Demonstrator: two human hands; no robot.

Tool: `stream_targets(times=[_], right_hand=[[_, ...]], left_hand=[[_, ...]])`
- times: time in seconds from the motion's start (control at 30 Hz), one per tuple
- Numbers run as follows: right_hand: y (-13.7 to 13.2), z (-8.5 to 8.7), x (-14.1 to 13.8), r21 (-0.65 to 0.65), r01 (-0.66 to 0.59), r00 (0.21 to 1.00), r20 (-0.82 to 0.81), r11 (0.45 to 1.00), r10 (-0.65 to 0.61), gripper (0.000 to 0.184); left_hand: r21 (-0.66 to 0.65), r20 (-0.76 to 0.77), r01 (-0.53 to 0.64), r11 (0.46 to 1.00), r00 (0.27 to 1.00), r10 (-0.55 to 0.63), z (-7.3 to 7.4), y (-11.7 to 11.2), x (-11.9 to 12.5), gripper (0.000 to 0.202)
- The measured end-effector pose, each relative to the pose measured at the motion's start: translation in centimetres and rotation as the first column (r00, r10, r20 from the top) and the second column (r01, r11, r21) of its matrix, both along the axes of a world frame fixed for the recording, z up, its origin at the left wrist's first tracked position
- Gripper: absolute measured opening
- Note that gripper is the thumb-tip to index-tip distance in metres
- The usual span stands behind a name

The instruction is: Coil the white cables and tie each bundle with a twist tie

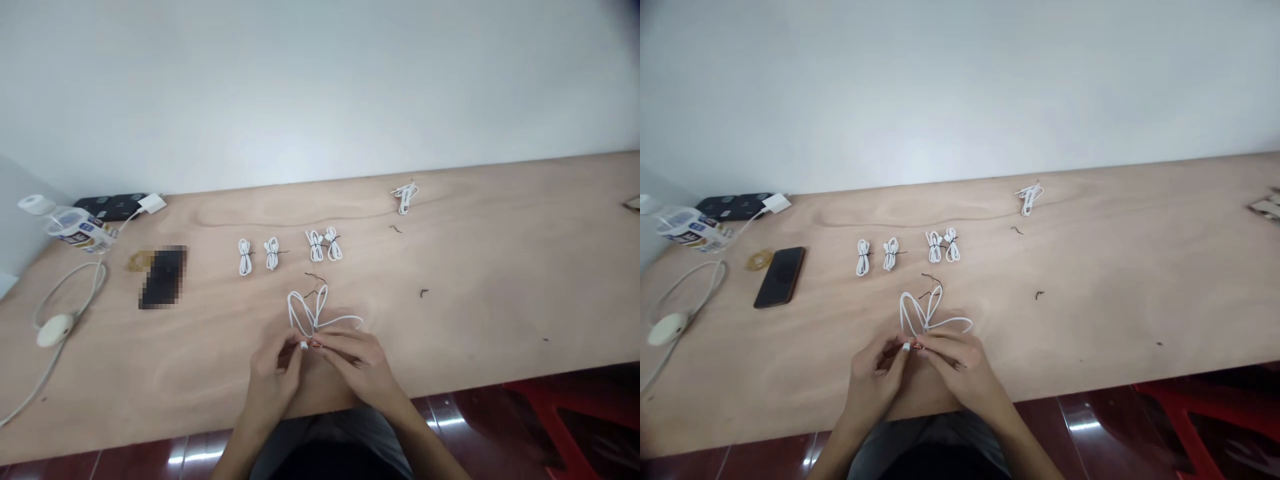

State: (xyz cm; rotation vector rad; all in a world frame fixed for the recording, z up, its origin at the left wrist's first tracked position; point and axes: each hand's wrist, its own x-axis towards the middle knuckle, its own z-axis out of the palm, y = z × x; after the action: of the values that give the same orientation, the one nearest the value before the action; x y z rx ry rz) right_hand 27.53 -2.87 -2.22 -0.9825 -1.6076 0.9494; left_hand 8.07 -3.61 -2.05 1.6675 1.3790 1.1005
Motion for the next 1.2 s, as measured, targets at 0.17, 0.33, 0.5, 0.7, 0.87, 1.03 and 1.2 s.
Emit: stream_targets(times=[0.17, 0.33, 0.5, 0.7, 0.87, 1.03, 1.2], right_hand=[[0.02, 0.06, 0.04, 0.021, -0.010, 1.000, -0.015, 1.000, 0.010, 0.035], [0.03, 0.27, 0.05, 0.026, -0.007, 1.000, -0.004, 1.000, 0.007, 0.037], [0.04, 0.37, 0.07, 0.028, -0.013, 1.000, -0.002, 1.000, 0.013, 0.038], [0.06, 0.12, 0.08, 0.031, -0.001, 1.000, 0.017, 1.000, 0.000, 0.033], [0.07, -0.17, 0.10, 0.032, 0.014, 0.999, 0.034, 0.999, -0.015, 0.031], [-0.01, -0.08, 0.07, 0.023, 0.024, 0.999, 0.041, 0.999, -0.024, 0.029], [-0.07, -0.13, 0.06, 0.009, 0.016, 1.000, 0.017, 1.000, -0.016, 0.029]], left_hand=[[-0.007, -0.004, 0.005, 1.000, 1.000, -0.005, 0.07, 0.03, 0.05, 0.009], [0.011, 0.000, -0.003, 1.000, 1.000, 0.003, 0.19, 0.00, 0.08, 0.009], [0.042, -0.002, 0.005, 0.999, 1.000, -0.005, 0.22, 0.07, 0.08, 0.009], [0.041, -0.019, 0.008, 0.999, 1.000, -0.008, -0.11, -0.04, -0.02, 0.010], [0.068, -0.042, 0.019, 0.998, 0.999, -0.016, -0.16, -0.24, -0.04, 0.010], [0.084, -0.049, -0.005, 0.996, 0.999, 0.010, -0.15, -0.23, 0.00, 0.010], [0.079, -0.058, -0.011, 0.997, 0.998, 0.016, -0.33, -0.26, -0.03, 0.010]])
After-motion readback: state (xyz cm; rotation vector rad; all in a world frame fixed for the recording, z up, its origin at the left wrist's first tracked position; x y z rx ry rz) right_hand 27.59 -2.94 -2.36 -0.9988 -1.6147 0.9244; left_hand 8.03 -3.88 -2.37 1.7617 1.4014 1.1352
